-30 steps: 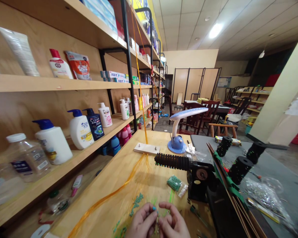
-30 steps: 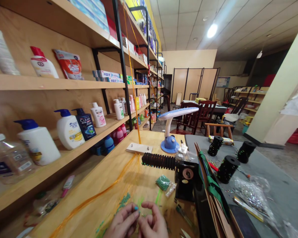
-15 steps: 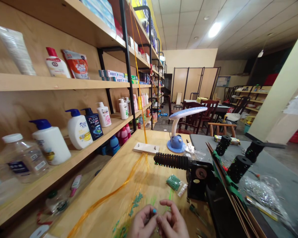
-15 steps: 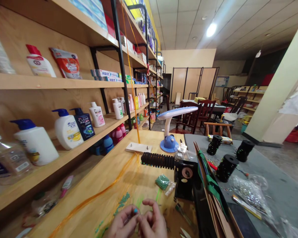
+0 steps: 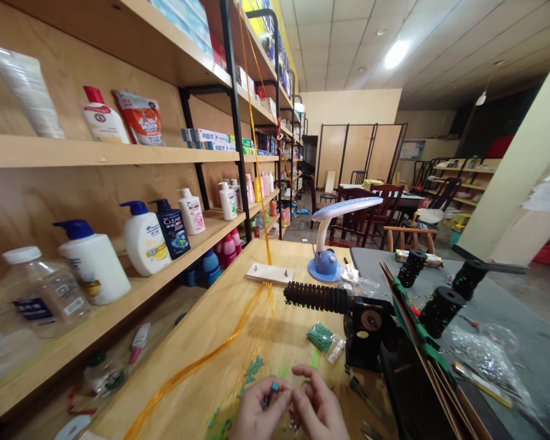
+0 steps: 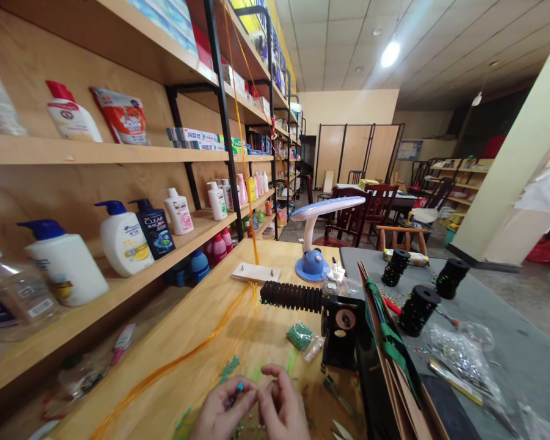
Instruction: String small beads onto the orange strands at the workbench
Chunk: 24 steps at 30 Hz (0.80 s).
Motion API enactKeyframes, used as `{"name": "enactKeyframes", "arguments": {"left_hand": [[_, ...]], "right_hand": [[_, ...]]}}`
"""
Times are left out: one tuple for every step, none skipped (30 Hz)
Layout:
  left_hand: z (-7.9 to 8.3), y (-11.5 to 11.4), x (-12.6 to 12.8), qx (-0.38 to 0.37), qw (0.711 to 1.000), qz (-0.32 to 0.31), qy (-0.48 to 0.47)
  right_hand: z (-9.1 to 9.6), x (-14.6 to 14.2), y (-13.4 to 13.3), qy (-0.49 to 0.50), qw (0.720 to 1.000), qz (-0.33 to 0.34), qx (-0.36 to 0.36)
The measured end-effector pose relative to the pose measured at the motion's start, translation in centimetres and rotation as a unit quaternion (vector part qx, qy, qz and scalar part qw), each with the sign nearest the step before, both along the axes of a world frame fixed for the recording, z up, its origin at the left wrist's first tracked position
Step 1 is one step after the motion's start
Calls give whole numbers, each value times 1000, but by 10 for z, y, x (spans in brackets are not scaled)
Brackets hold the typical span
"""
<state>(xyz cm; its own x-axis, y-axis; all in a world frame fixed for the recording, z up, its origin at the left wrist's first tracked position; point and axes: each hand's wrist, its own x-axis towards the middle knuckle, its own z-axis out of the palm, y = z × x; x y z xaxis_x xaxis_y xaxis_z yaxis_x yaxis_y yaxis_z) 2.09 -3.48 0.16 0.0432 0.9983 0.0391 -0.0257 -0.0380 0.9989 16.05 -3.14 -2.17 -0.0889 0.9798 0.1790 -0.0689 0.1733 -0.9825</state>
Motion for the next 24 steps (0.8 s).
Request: {"name": "enactKeyframes", "arguments": {"left_hand": [[0, 1, -1, 10, 1000, 21, 5], [0, 3, -1, 21, 999, 42, 9], [1, 4, -2, 31, 998, 57, 15], [2, 6, -4, 42, 997, 66, 25], [4, 8, -5, 53, 995, 70, 37], [5, 9, -6, 64, 994, 71, 48], [6, 11, -7, 72, 993, 72, 55], [7, 13, -7, 76, 993, 75, 54], [7, 16, -8, 76, 993, 79, 48], [8, 18, -8, 73, 993, 84, 37], [8, 21, -8, 67, 993, 88, 26], [9, 24, -9, 60, 993, 98, 13], [11, 27, -11, 52, 993, 111, 0], [12, 30, -13, 43, 991, 126, -14], [14, 33, -16, 34, 988, 145, -29], [16, 35, -19, 24, 986, 161, -40], [18, 36, -22, 15, 984, 173, -52], [20, 37, -25, 4, 984, 168, -64], [21, 36, -27, -5, 985, 153, -75], [21, 35, -27, -19, 988, 127, -86], [20, 33, -27, -34, 990, 96, -97], [19, 30, -25, -52, 991, 66, -107], [16, 28, -22, -69, 990, 37, -119], [13, 26, -20, -83, 988, 18, -131]], "right_hand": [[1, 1, 1, -36, 999, 7, 14], [2, 2, 3, -78, 996, 17, 27], [2, 2, 4, -120, 992, 28, 39], [2, 1, 5, -160, 985, 36, 51], [1, -1, 6, -193, 979, 37, 60], [0, -3, 6, -218, 973, 29, 69], [-2, -6, 6, -236, 969, 16, 76], [-4, -10, 6, -249, 965, 1, 83], [-6, -13, 5, -258, 962, -14, 89], [-7, -15, 4, -266, 959, -27, 96], [-9, -16, 3, -274, 955, -41, 104], [-10, -16, 2, -279, 952, -52, 111], [-11, -16, 1, -282, 950, -64, 114], [-12, -14, 1, -281, 950, -75, 112], [-12, -11, 1, -272, 953, -81, 104], [-11, -9, 1, -255, 960, -78, 88], [-11, -6, 2, -226, 970, -67, 68], [-10, -4, 3, -186, 980, -51, 44], [-9, -3, 5, -139, 989, -35, 20], [-7, -2, 8, -91, 996, -21, -2], [-6, -1, 10, -50, 998, -15, -17], [-5, -1, 13, -23, 999, -9, -28], [-4, -1, 15, -7, 999, -7, -35], [-4, -1, 17, 1, 999, -7, -42]]}}
